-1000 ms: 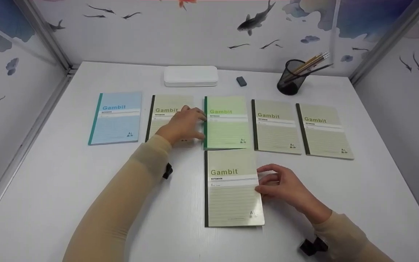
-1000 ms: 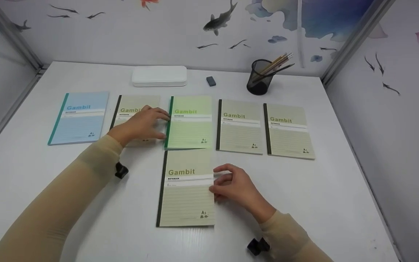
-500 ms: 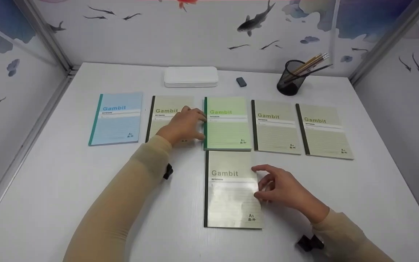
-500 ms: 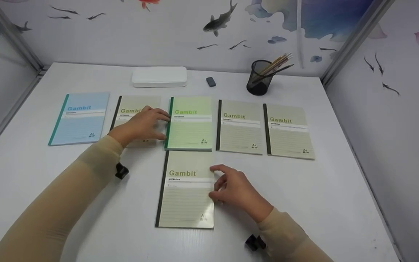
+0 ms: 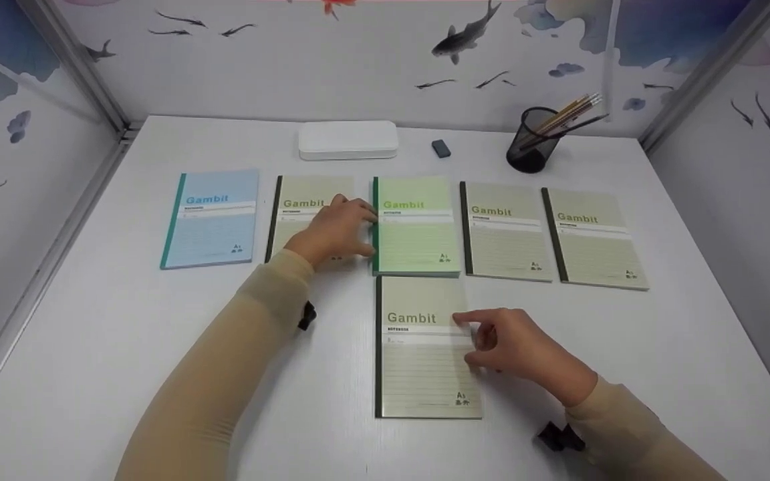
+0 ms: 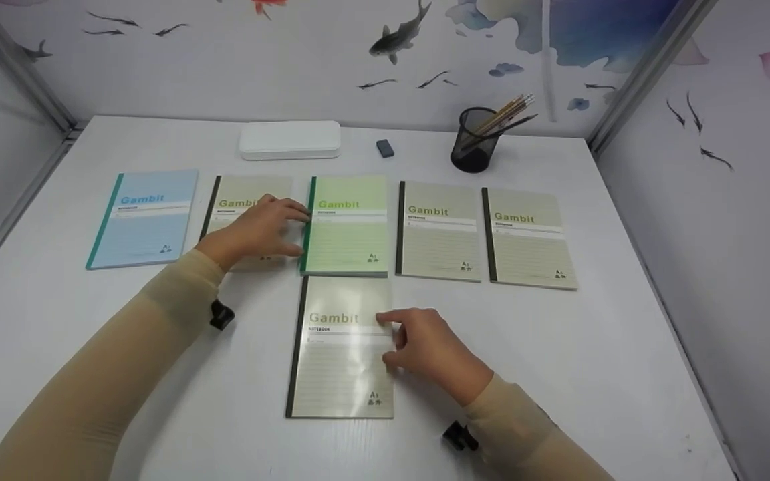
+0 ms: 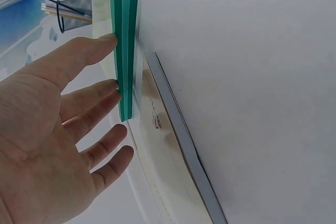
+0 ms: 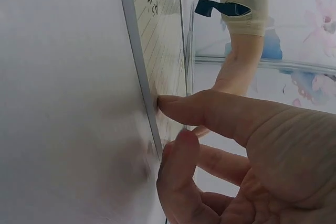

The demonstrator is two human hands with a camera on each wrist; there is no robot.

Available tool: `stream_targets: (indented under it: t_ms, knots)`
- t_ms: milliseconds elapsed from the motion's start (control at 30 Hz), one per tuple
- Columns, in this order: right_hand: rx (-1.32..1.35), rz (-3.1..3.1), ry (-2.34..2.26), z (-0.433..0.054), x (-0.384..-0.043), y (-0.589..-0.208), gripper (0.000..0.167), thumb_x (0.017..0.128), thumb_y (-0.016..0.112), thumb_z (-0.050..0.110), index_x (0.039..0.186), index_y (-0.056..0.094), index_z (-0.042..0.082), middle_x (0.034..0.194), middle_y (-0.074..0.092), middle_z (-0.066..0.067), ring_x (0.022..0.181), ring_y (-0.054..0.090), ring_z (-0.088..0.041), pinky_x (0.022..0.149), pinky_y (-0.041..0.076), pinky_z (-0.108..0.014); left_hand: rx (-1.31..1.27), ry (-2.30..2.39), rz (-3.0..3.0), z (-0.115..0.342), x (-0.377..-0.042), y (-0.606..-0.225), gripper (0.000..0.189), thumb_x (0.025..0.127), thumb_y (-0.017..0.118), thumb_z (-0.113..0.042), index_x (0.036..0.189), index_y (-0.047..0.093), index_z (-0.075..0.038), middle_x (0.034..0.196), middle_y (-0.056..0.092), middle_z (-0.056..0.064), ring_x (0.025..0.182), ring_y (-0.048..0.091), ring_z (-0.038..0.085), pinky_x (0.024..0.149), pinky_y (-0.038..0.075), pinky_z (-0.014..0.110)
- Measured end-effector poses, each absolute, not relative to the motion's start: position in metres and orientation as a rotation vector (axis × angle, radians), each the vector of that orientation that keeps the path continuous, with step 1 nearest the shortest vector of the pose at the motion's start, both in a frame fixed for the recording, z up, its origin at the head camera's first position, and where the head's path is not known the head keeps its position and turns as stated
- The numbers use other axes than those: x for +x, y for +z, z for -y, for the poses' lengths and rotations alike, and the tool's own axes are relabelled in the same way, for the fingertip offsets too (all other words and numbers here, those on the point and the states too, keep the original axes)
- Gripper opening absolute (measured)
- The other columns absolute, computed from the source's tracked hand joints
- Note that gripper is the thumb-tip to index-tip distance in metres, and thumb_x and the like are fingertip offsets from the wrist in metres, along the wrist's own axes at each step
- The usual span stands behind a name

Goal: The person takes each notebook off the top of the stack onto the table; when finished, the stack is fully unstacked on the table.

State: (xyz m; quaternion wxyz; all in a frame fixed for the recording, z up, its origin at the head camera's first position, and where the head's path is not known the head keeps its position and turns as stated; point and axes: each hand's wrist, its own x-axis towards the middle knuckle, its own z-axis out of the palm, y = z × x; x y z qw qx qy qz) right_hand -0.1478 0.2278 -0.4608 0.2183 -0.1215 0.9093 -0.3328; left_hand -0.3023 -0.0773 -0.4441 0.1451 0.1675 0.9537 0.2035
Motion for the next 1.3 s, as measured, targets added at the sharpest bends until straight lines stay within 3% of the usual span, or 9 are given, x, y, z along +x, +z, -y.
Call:
stream_targets:
  t_ms: [300, 567, 833, 1033, 1300]
  knots:
    - [-0.371, -2.549, -1.034, -0.232, -0.158, -0.461, 0.046, 0.081, 0.085, 0.008, 0.125, 0.072, 0.01, 0.092, 0.068, -0.007, 0.07, 0.062, -0.016, 0.054, 0.055, -0.028, 0.501, 0.577, -2.758, 0.075, -0.302, -0.444, 0.065, 0.086, 0.085, -0.032, 0.143, 0.062, -0.013, 0.153, 0.051, -0.001, 0.136, 0.04, 0.026, 0.117, 0.039, 0.044]
    - [-0.297, -2.607, -1.193, -0.236, -0.195, -0.458, 0.032, 0.091, 0.079, 0.012, 0.122, 0.073, 0.008, 0.099, 0.071, -0.01, 0.077, 0.067, -0.018, 0.061, 0.061, -0.035, 0.502, 0.561, -2.764, 0.071, -0.302, -0.442, 0.064, 0.086, 0.085, -0.032, 0.143, 0.062, -0.014, 0.154, 0.051, -0.002, 0.136, 0.04, 0.026, 0.117, 0.038, 0.043]
    - [-0.213, -2.659, -1.256, -0.237, -0.24, -0.457, 0.034, 0.093, 0.077, 0.015, 0.125, 0.071, 0.007, 0.115, 0.073, -0.015, 0.097, 0.07, -0.028, 0.073, 0.06, -0.03, 0.456, 0.574, -2.752, 0.072, -0.301, -0.441, 0.065, 0.085, 0.085, -0.03, 0.144, 0.061, -0.014, 0.154, 0.05, -0.002, 0.137, 0.04, 0.025, 0.118, 0.038, 0.044]
    - [-0.056, -2.604, -1.251, -0.23, -0.27, -0.46, 0.036, 0.096, 0.073, 0.021, 0.131, 0.067, 0.01, 0.127, 0.068, -0.012, 0.111, 0.067, -0.027, 0.082, 0.06, -0.033, 0.452, 0.602, -2.744, 0.076, -0.302, -0.442, 0.065, 0.084, 0.086, -0.028, 0.143, 0.062, -0.013, 0.153, 0.051, -0.002, 0.136, 0.04, 0.025, 0.118, 0.038, 0.043]
    - [0.021, -2.544, -1.239, -0.22, -0.308, -0.46, 0.043, 0.097, 0.071, 0.019, 0.138, 0.06, 0.008, 0.126, 0.064, -0.013, 0.104, 0.069, -0.025, 0.085, 0.061, -0.034, 0.412, 0.628, -2.738, 0.074, -0.301, -0.444, 0.066, 0.084, 0.087, -0.029, 0.143, 0.062, -0.014, 0.152, 0.051, -0.003, 0.137, 0.041, 0.024, 0.119, 0.038, 0.042]
